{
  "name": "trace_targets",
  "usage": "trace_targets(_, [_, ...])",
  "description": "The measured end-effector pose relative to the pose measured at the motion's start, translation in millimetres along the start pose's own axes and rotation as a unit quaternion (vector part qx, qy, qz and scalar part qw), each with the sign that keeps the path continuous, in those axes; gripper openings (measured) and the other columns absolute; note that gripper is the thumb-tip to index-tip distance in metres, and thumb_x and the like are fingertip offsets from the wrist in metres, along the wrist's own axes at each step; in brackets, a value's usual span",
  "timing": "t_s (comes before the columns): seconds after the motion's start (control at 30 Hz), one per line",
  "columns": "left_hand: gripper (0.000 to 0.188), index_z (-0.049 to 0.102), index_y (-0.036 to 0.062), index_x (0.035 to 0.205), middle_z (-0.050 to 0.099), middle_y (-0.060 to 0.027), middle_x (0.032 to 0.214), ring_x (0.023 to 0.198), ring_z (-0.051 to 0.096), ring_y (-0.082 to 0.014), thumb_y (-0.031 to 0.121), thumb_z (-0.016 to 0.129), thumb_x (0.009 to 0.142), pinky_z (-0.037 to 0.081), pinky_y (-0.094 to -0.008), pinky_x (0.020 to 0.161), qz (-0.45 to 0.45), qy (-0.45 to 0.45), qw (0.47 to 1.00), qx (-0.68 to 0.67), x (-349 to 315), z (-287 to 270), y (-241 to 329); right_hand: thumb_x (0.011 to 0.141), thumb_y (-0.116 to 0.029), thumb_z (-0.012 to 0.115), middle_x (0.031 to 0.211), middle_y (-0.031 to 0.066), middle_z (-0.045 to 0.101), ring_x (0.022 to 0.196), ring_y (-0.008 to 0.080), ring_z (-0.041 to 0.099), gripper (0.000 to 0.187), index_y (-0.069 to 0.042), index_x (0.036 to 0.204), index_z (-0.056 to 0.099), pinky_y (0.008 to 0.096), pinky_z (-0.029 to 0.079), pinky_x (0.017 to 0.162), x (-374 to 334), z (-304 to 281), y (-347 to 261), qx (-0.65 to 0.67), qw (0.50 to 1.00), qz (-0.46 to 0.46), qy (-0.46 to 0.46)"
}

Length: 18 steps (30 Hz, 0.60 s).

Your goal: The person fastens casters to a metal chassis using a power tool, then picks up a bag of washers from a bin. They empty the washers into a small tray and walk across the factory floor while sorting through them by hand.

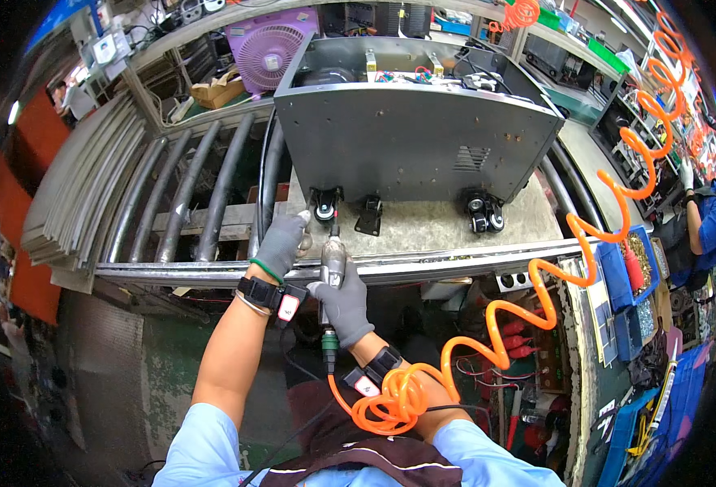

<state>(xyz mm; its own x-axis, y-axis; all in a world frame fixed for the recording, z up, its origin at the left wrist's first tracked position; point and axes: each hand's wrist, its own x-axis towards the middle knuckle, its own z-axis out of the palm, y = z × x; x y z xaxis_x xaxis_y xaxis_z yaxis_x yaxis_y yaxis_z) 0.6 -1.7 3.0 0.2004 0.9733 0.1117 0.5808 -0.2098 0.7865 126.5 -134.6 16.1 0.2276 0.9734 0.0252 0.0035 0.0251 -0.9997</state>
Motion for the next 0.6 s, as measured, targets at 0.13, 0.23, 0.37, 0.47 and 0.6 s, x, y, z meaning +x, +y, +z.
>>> trace_targets(0.13, [0.014,0.057,0.0018,0.081,0.058,-0.0138,0.069,0.055,0.057,-0.0229,0.013,0.049,0.086,0.044,-0.0327,0.046,-0.041,-0.018,0.988,-0.150,-4.1,-4.3,9.3,0.064,-0.009,0.069,0.077,0.0061,0.056,0.064,0.0129,0.053,0.049,0.003,0.107,0.049,0.0265,0.045,0.058,3.3,-3.9,-9.8,0.114,0.991,0.061,-0.018])
trace_targets(0.23, [0.018,0.055,0.0035,0.079,0.052,-0.0072,0.062,0.050,0.052,-0.0167,0.019,0.050,0.088,0.041,-0.0295,0.043,-0.167,-0.046,0.929,-0.328,-11.9,-16.1,43.9,0.064,-0.009,0.069,0.076,0.0049,0.055,0.062,0.0115,0.052,0.043,0.001,0.101,0.050,0.0267,0.045,0.053,7.0,-3.2,-10.9,0.132,0.987,0.095,-0.017])
trace_targets(0.37, [0.025,0.046,0.0109,0.069,0.038,0.0010,0.053,0.040,0.036,-0.0099,0.027,0.051,0.088,0.024,-0.0239,0.036,-0.195,0.003,0.897,-0.396,-19.9,-11.8,36.6,0.063,-0.011,0.070,0.075,0.0041,0.055,0.062,0.0117,0.051,0.040,-0.001,0.097,0.050,0.0268,0.044,0.054,7.5,-1.9,-0.8,0.143,0.984,0.105,-0.027])
trace_targets(0.47, [0.026,0.046,0.0108,0.069,0.039,0.0003,0.052,0.040,0.036,-0.0106,0.028,0.052,0.088,0.025,-0.0238,0.036,-0.225,-0.004,0.866,-0.448,-29.3,-8.0,30.6,0.067,-0.008,0.067,0.066,0.0042,0.050,0.044,0.0135,0.050,0.038,-0.004,0.099,0.046,0.0256,0.041,0.038,8.6,-10.5,-1.4,0.106,0.989,0.085,-0.052])
trace_targets(0.6, [0.020,0.049,0.0093,0.079,0.047,-0.0030,0.058,0.045,0.043,-0.0159,0.027,0.050,0.089,0.033,-0.0274,0.039,-0.302,-0.047,0.749,-0.588,-54.0,-0.2,25.6,0.066,-0.011,0.068,0.077,0.0035,0.051,0.058,0.0106,0.052,0.056,-0.003,0.116,0.044,0.0251,0.044,0.050,-12.2,-37.1,-13.3,0.002,0.997,0.040,-0.073])
